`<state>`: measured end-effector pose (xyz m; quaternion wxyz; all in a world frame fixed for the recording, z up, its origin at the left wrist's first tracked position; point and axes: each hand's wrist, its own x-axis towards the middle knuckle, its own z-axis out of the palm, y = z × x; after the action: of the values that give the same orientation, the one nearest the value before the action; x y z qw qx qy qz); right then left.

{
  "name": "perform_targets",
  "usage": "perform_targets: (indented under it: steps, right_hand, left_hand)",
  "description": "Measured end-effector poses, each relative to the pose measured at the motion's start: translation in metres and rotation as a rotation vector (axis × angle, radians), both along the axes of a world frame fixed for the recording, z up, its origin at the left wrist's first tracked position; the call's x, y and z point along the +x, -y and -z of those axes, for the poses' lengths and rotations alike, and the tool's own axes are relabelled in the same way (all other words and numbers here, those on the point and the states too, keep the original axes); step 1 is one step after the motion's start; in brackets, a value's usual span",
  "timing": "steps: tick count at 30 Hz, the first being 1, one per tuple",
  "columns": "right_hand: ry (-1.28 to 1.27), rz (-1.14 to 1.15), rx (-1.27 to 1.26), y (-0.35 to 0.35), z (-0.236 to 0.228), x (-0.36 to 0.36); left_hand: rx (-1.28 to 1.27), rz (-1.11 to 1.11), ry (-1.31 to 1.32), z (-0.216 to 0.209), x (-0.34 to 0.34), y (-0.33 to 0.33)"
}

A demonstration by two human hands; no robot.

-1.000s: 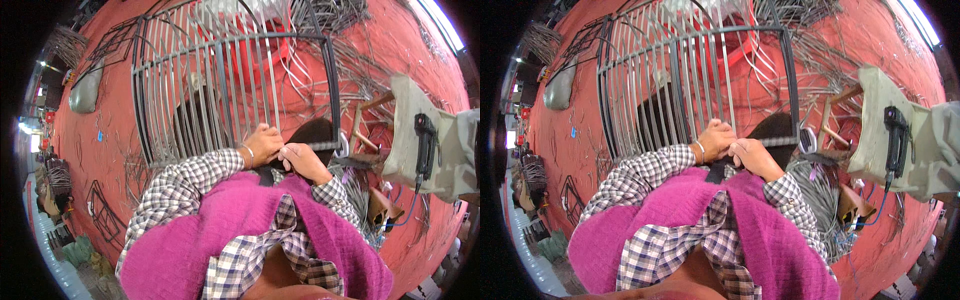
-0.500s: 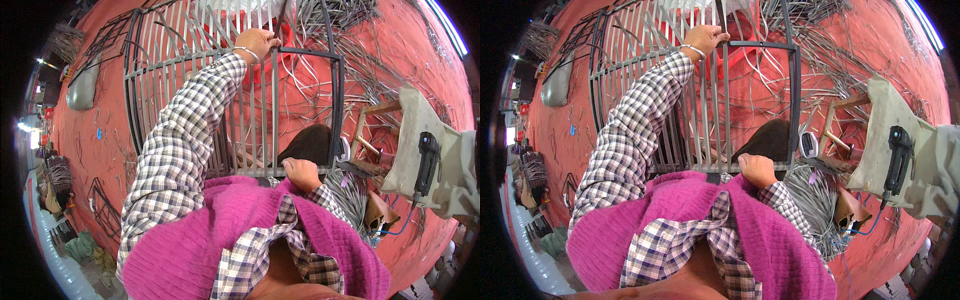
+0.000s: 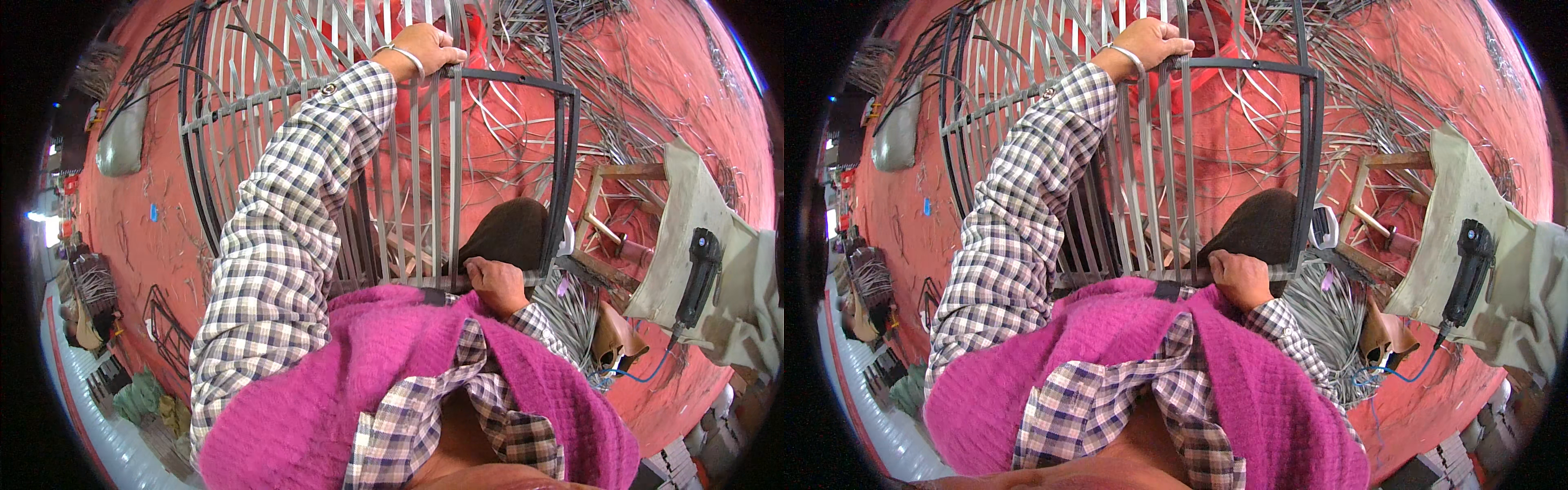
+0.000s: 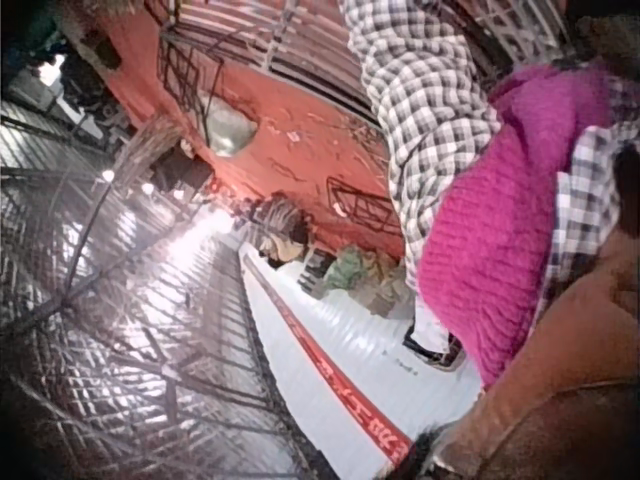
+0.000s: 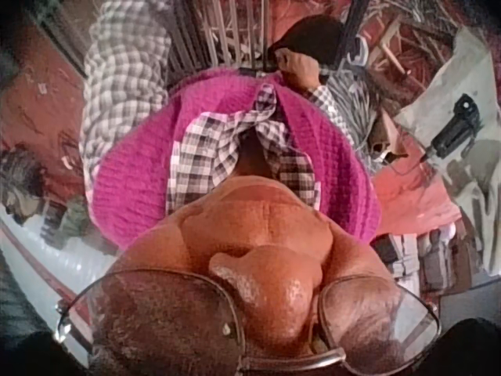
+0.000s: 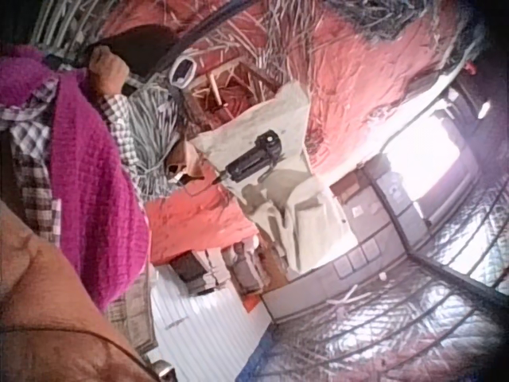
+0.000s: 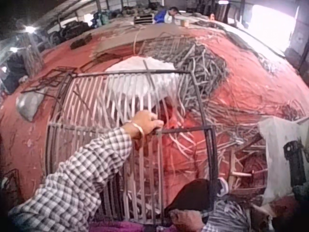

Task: The person walks to a metal frame on the floor and begins assembling it by hand. They insert thin metal rods into the frame and secure them using a handheld power tool. The person repeatedly positions and fastens rods along the frame's length.

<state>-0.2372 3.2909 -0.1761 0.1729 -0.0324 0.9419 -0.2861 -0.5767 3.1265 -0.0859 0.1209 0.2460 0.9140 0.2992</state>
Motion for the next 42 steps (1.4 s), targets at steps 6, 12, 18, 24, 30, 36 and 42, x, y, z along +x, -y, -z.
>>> perform_targets:
  steps: [6,12,18,24,30,36,42]
  right_hand:
    - [0.017,0.126,-0.476,-0.005,-0.01,-0.051]
    - [0.018,0.437,-1.697,0.004,-0.01,-0.205]
    - [0.054,0.343,-1.595,0.031,-0.022,-0.259]
    - [-0.12,0.347,-0.725,0.034,-0.007,-0.263]
    - [-0.457,0.17,-0.4,0.017,-0.027,-0.22]
    - [-0.598,0.14,-0.963,-0.001,-0.07,-0.188]
    - [-0.194,0.139,-1.474,0.021,-0.093,-0.201]
  left_hand:
    - [0.036,0.013,0.246,-0.003,-0.002,-0.002]
    - [0.035,-0.004,0.212,0.003,-0.005,-0.002]
    - [-0.006,-0.042,-0.006,0.014,-0.012,-0.001]
    - [0.174,-0.289,-0.603,0.01,0.021,-0.008]
    - [-0.016,0.11,-0.338,-0.002,0.045,-0.001]
    - [-0.135,0.144,-0.336,-0.001,0.042,-0.006]
    - [-0.172,0.132,-0.367,0.001,0.042,-0.007]
